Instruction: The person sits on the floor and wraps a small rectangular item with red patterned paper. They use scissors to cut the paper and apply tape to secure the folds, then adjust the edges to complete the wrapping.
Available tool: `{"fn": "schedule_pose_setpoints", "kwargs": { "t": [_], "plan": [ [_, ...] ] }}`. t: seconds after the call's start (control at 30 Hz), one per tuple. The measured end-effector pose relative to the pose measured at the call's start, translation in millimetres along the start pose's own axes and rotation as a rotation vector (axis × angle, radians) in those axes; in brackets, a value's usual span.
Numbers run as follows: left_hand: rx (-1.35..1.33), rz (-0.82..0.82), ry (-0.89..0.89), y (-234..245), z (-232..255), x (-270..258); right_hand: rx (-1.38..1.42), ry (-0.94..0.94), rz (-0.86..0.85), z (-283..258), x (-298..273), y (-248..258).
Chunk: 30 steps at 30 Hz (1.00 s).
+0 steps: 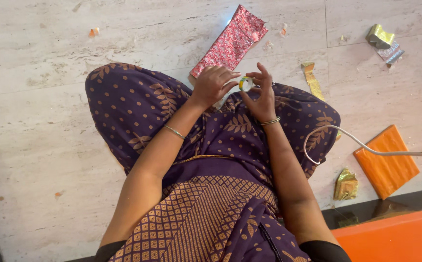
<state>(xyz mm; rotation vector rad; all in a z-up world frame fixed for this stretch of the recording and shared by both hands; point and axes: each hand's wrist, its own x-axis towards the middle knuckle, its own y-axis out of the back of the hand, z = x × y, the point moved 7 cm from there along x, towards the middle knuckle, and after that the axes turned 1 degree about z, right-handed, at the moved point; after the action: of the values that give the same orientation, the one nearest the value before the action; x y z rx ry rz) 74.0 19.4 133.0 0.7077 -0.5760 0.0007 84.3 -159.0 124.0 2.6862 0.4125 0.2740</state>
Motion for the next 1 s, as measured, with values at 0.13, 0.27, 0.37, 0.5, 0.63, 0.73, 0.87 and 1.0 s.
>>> {"fn": "schedule_pose_setpoints", "kwargs": {
  "t": [0.13, 0.27, 0.37, 0.5, 0.63, 0.73, 0.87, 1.0],
  "plan": [
    [0.044, -0.043, -0.026, -6.7, -2.1, -1.6, -0.053, 0.010, -0.035, 0.6, 2.7, -6.6],
    [0.064, -0.041, -0.036, -11.9, -6.1, -4.7, -0.030, -0.033, -0.071, 9.7, 0.0, -8.9],
    [0.065, -0.040, -0.019, -13.0, -6.4, -5.7, 0.391, -0.148, -0.092, 26.9, 1.3, -16.3],
    [0.064, -0.047, 0.018, -10.5, -7.5, -3.4, 0.753, -0.670, -0.106, 74.6, -12.8, -30.1],
    [0.122, -0.050, -0.001, -7.0, -6.1, 0.8, 0.661, -0.562, -0.051, 87.4, -4.5, -26.2],
    [0.143, -0.031, 0.024, -3.2, -12.0, 5.2, 0.545, -0.439, -0.039, 83.1, 2.0, -20.8],
    [0.208, 0.040, 0.016, 2.7, -19.3, 8.2, 0.322, -0.313, -0.034, 64.2, 11.1, -20.4],
    [0.157, 0.018, 0.200, -3.4, -43.3, 7.4, 0.057, -0.106, -0.023, 36.2, 28.1, -20.8]
  ]
}}
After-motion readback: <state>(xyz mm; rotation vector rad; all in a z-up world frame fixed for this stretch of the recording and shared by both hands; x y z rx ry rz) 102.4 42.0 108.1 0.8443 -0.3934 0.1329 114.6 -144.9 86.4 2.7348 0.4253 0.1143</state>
